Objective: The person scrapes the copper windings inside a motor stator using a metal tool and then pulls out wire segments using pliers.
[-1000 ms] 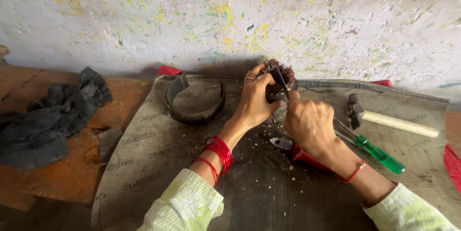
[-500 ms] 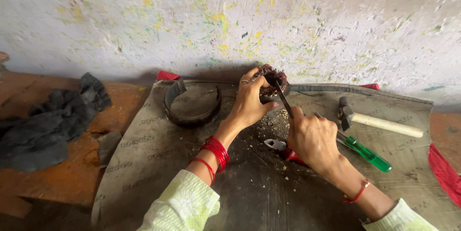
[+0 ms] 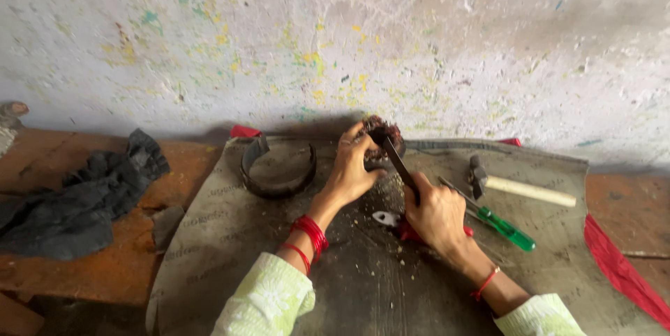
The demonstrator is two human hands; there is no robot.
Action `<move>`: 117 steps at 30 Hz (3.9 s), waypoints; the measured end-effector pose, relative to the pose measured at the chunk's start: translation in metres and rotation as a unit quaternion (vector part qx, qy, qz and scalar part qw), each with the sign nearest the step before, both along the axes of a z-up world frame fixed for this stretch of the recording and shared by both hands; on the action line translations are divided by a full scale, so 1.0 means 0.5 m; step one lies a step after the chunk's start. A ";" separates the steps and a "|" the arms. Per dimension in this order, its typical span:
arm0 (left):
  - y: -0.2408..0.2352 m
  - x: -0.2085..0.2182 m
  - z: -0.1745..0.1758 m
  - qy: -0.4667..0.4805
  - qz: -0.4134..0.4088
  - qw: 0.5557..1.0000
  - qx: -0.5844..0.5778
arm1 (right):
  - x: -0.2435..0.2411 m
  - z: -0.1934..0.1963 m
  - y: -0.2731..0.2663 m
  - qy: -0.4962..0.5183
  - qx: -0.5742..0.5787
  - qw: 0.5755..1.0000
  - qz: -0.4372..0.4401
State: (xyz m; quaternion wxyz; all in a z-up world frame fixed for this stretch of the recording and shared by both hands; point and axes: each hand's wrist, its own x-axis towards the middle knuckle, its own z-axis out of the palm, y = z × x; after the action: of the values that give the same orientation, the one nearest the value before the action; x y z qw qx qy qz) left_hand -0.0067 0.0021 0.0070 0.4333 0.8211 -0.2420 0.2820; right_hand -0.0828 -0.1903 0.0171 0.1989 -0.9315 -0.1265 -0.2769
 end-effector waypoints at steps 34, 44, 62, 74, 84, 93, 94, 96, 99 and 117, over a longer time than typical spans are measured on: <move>-0.019 0.002 -0.008 -0.027 0.048 0.998 -0.008 | -0.011 0.012 -0.007 -0.009 -0.075 0.997 -0.005; -0.011 0.001 -0.008 -0.018 0.030 0.999 -0.001 | -0.006 -0.008 -0.018 -0.045 -0.083 0.996 0.003; 0.010 0.017 -0.023 0.007 -0.022 1.000 0.002 | 0.011 0.017 -0.044 -0.010 0.062 0.998 0.029; -0.002 0.011 -0.012 0.043 -0.001 0.999 0.006 | 0.020 -0.005 -0.042 0.059 0.054 0.994 0.069; -0.003 0.013 -0.016 0.004 -0.001 0.999 0.054 | 0.001 0.007 -0.036 -0.047 0.162 0.982 0.084; -0.003 0.007 -0.007 -0.046 0.004 0.997 0.054 | 0.012 0.013 -0.048 -0.019 0.159 0.986 0.052; -0.003 0.004 -0.005 -0.030 0.007 0.998 0.056 | 0.014 0.014 -0.043 0.008 0.106 0.993 0.052; -0.006 0.001 0.002 0.003 0.013 0.998 0.062 | 0.022 0.013 -0.034 0.060 0.002 0.997 0.048; -0.009 -0.006 0.005 0.069 0.020 0.997 0.024 | 0.013 0.009 -0.041 -0.012 0.093 0.994 0.057; -0.002 -0.004 0.006 -0.027 0.010 0.999 0.036 | 0.001 0.013 -0.015 0.009 0.016 1.000 0.013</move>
State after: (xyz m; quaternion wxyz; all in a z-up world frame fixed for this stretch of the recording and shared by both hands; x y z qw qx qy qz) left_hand -0.0088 0.0010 0.0098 0.3941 0.8304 -0.2554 0.2997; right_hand -0.0823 -0.1979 0.0235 0.2190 -0.9289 -0.1324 -0.2678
